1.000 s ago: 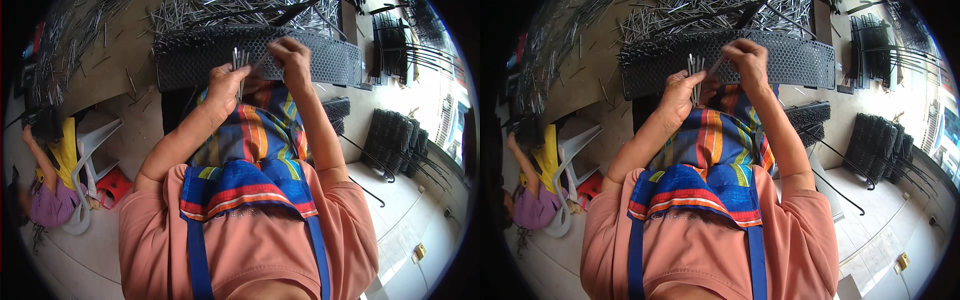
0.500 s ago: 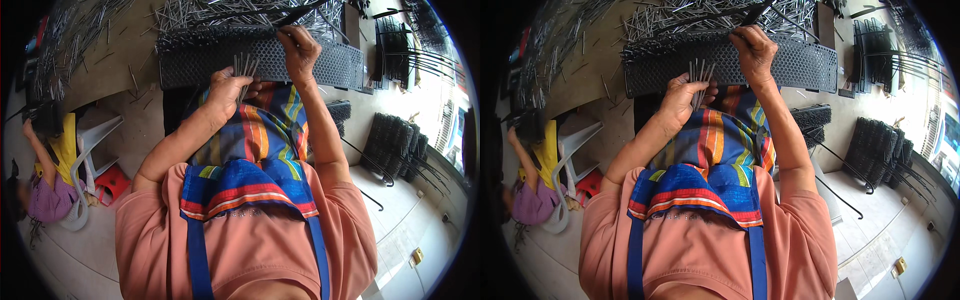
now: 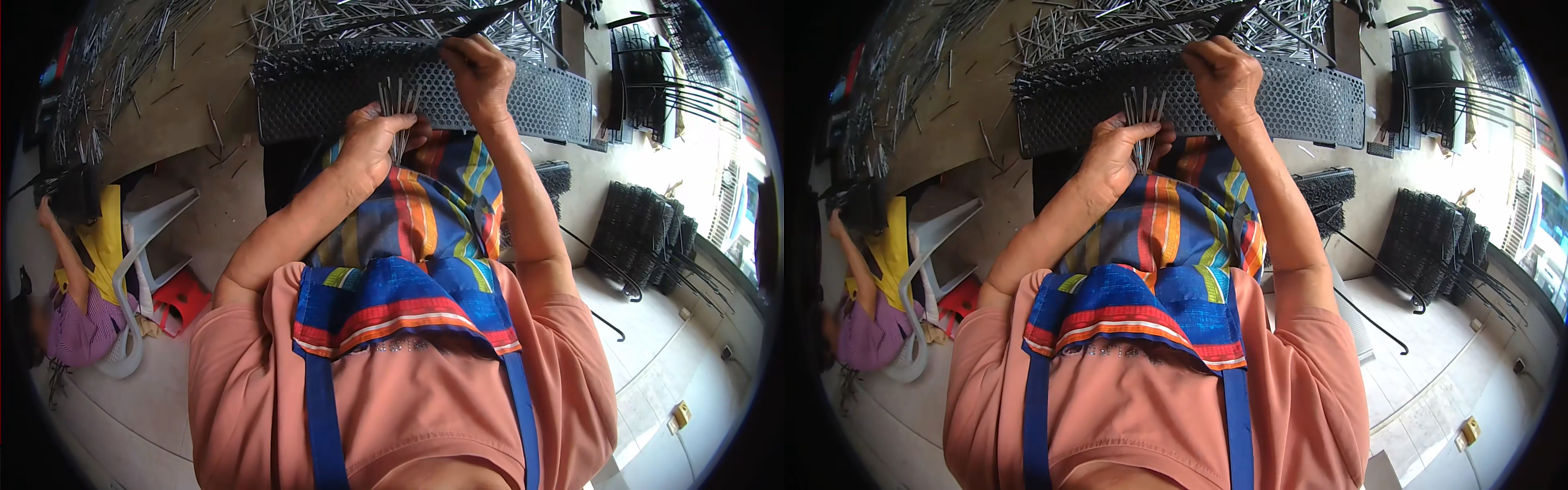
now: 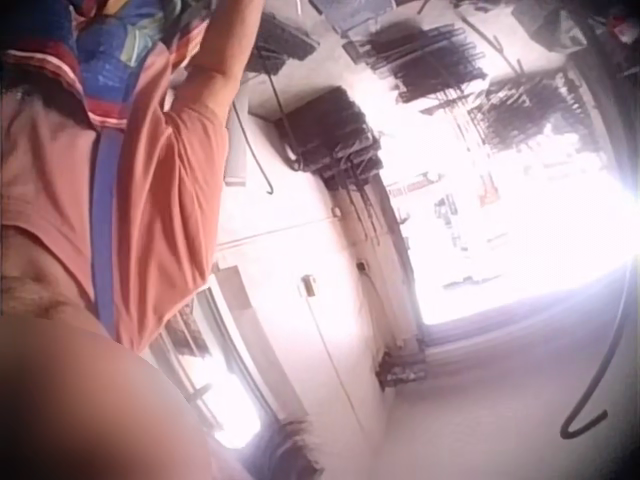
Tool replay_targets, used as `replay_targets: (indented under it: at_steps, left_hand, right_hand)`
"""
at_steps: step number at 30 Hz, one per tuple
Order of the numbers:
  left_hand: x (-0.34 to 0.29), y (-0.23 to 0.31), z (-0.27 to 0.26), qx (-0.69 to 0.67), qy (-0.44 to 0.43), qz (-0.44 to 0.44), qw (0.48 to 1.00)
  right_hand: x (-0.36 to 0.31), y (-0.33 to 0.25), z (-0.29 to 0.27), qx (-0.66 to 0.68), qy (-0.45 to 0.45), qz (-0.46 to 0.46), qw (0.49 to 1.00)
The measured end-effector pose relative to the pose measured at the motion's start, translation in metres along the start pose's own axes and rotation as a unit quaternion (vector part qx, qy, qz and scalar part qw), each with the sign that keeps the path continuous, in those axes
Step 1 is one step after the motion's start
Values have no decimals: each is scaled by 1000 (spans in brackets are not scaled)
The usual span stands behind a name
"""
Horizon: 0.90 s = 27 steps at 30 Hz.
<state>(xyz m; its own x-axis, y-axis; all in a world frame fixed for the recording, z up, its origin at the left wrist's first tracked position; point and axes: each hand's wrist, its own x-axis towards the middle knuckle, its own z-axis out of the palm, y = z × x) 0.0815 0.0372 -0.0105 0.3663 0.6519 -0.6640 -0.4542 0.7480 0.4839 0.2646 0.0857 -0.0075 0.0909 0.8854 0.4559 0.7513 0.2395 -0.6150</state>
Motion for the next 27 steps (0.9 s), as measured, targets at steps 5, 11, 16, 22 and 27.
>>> replay_targets:
  at_steps: [5, 11, 16, 22, 27]
  left_hand:
    - [0, -3, 4, -12, -6, 4, 1000]
    - [-1, 0, 6, -8, -65, 3, 998]
    - [2, -3, 3, 12, -42, -15, 999]
    - [-7, -6, -1, 65, -14, -31, 997]
    - [-8, -6, 3, 62, -43, -26, 997]
  right_hand:
    - [-8, -2, 0, -137, -19, -62, 988]
    - [-30, -10, -10, 243, -182, 238, 922]
    - [-33, -21, -22, 381, -128, 407, 820]
    - [-14, 11, -21, 296, 141, 212, 921]
    - [-17, 19, -13, 82, 70, 80, 991]
